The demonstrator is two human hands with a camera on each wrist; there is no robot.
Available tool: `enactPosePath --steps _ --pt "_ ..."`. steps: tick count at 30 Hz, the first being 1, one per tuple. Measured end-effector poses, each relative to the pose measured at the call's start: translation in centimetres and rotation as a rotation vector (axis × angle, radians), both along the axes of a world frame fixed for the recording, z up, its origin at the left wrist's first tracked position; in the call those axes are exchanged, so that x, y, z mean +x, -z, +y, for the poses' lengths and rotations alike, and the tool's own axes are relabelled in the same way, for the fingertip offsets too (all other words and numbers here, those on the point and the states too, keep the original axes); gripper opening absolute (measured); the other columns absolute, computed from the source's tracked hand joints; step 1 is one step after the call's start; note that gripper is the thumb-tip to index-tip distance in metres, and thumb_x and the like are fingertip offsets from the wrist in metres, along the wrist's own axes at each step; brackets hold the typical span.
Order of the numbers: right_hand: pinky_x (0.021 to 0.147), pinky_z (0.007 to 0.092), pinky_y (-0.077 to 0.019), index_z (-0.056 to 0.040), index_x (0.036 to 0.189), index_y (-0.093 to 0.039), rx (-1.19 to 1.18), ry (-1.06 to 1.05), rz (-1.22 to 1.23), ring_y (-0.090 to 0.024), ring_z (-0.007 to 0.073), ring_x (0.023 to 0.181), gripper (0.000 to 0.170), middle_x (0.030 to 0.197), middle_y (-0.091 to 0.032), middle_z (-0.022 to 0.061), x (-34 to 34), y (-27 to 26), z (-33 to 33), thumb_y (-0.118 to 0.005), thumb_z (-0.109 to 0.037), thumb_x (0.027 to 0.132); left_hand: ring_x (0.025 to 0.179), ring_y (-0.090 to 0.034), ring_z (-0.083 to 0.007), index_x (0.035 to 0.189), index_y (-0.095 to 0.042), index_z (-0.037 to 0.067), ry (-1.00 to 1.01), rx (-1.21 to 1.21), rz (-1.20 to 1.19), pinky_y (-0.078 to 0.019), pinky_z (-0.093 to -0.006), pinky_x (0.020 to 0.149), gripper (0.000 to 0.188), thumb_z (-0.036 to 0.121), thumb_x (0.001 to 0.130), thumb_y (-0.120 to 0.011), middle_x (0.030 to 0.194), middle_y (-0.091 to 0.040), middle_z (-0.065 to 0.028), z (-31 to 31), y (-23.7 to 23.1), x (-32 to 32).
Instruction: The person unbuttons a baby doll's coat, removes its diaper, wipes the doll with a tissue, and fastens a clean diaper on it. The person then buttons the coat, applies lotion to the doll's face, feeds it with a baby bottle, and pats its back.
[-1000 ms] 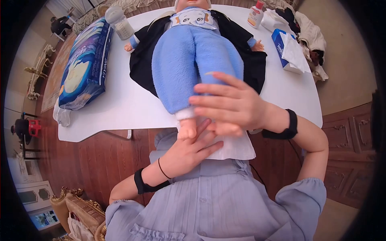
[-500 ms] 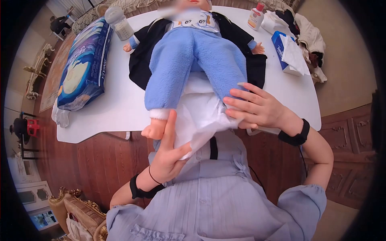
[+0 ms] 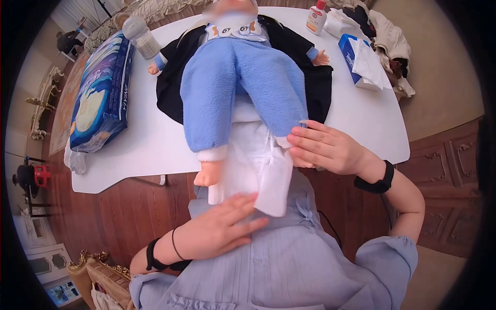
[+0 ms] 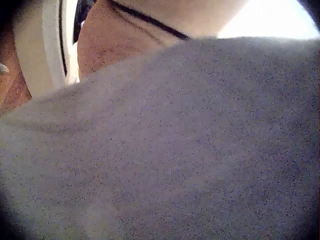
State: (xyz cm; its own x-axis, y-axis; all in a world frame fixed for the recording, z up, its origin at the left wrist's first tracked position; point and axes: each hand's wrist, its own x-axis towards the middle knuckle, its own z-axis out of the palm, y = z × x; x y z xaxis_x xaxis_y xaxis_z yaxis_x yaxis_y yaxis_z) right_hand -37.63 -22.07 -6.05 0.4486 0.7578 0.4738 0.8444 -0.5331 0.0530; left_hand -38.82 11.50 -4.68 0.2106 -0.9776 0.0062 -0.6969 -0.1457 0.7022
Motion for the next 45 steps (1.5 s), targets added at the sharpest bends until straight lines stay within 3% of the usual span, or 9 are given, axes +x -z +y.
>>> enactPosePath --steps 7,19,24,27,29,36,39,43,45 --pt "0.105 0.0444 -0.0456 -0.0008 0.118 -0.064 0.038 0.048 0.084 -0.06 0.028 0.118 0.033 0.125 -0.063 0.0144 -1.5 -0.1 -0.5 -0.064 -0.008 0.086 0.122 -0.054 -0.0332 0.131 -0.054 0.002 0.143 -0.086 0.162 -0.0435 -0.0418 0.104 0.043 0.015 0.092 -0.062 0.137 -0.051 -0.0197 -1.6 -3.7 2.4" --pt "0.099 0.0436 -0.0506 0.0033 0.107 -0.067 0.09 -0.007 0.079 -0.063 0.0306 0.113 0.025 0.117 -0.066 0.0187 -1.7 -0.2 -1.5 -0.064 -0.005 0.084 0.097 -0.067 -0.0296 0.108 -0.069 -0.001 -0.029 -0.17 0.25 -0.0526 -0.0362 0.084 0.024 0.01 0.088 -0.067 0.107 -0.068 -0.0144 -1.4 -5.5 4.0" --pt "0.107 0.0443 -0.0409 0.0049 0.125 -0.055 0.21 0.196 -0.333 -0.052 0.0333 0.127 0.041 0.133 -0.055 0.0223 4.8 -2.0 -1.9 -0.061 -0.014 0.089 0.098 -0.066 -0.0289 0.108 -0.068 -0.002 -0.071 -0.174 0.391 -0.0508 -0.0354 0.085 0.022 0.009 0.092 -0.058 0.106 -0.069 -0.0145 -1.7 -5.6 4.6" --pt "0.119 0.0466 -0.0166 0.0081 0.14 -0.035 0.282 0.361 0.066 -0.023 0.037 0.144 0.056 0.152 -0.027 0.0262 14.1 1.8 -1.4 -0.047 -0.025 0.096 0.101 -0.064 -0.0286 0.109 -0.068 -0.002 -0.245 -0.227 0.399 -0.0479 -0.0357 0.09 0.024 0.011 0.096 -0.053 0.109 -0.068 -0.0151 -2.8 -5.0 5.2" --pt "0.118 0.0488 -0.0159 0.0064 0.142 -0.034 -0.163 0.388 0.291 -0.024 0.0367 0.144 0.057 0.152 -0.028 0.0263 14.2 5.4 -2.5 -0.043 -0.029 0.098 0.104 -0.063 -0.0289 0.11 -0.067 -0.002 -0.286 -0.208 0.362 -0.0451 -0.036 0.094 0.027 0.014 0.098 -0.05 0.111 -0.068 -0.0153 -2.9 -4.4 5.6" --pt "0.116 0.0483 -0.0242 0.0038 0.139 -0.041 -0.092 0.32 0.31 -0.032 0.0358 0.14 0.049 0.148 -0.037 0.0243 13.1 4.7 -3.1 -0.042 -0.025 0.099 0.106 -0.062 -0.0289 0.109 -0.068 -0.002 -0.334 -0.278 0.324 -0.0461 -0.0374 0.093 0.026 0.01 0.097 -0.049 0.109 -0.068 -0.0152 0.0 -4.8 6.1" --pt "0.097 0.0352 -0.0464 0.0039 0.115 -0.062 0.658 0.383 0.54 -0.061 0.0296 0.113 0.034 0.122 -0.064 0.0179 11.9 2.6 -3.0 -0.044 -0.021 0.1 0.102 -0.062 -0.029 0.111 -0.067 0.001 -0.446 -0.316 0.242 -0.0473 -0.0365 0.089 0.025 0.0 0.089 -0.055 0.109 -0.067 -0.013 1.3 -4.8 7.0" --pt "0.092 0.034 -0.049 0.0029 0.106 -0.065 0.716 0.246 0.285 -0.063 0.0277 0.108 0.023 0.118 -0.065 0.0157 9.7 -3.2 -0.1 -0.051 -0.013 0.096 0.111 -0.059 -0.0304 0.108 -0.066 0.004 -0.418 -0.179 -0.309 -0.0469 -0.0397 0.096 0.035 -0.001 0.073 -0.064 0.113 -0.065 -0.0103 0.8 -4.0 8.8" --pt "0.092 0.0365 -0.0495 0.0006 0.106 -0.065 0.367 -0.084 0.166 -0.062 0.03 0.108 0.021 0.113 -0.066 0.0159 8.7 -4.7 2.1 -0.056 -0.01 0.091 0.122 -0.054 -0.0293 0.109 -0.067 0.008 -0.225 -0.066 -0.663 -0.042 -0.0448 0.106 0.039 0.005 0.07 -0.068 0.122 -0.063 -0.007 -0.5 -3.8 8.9"
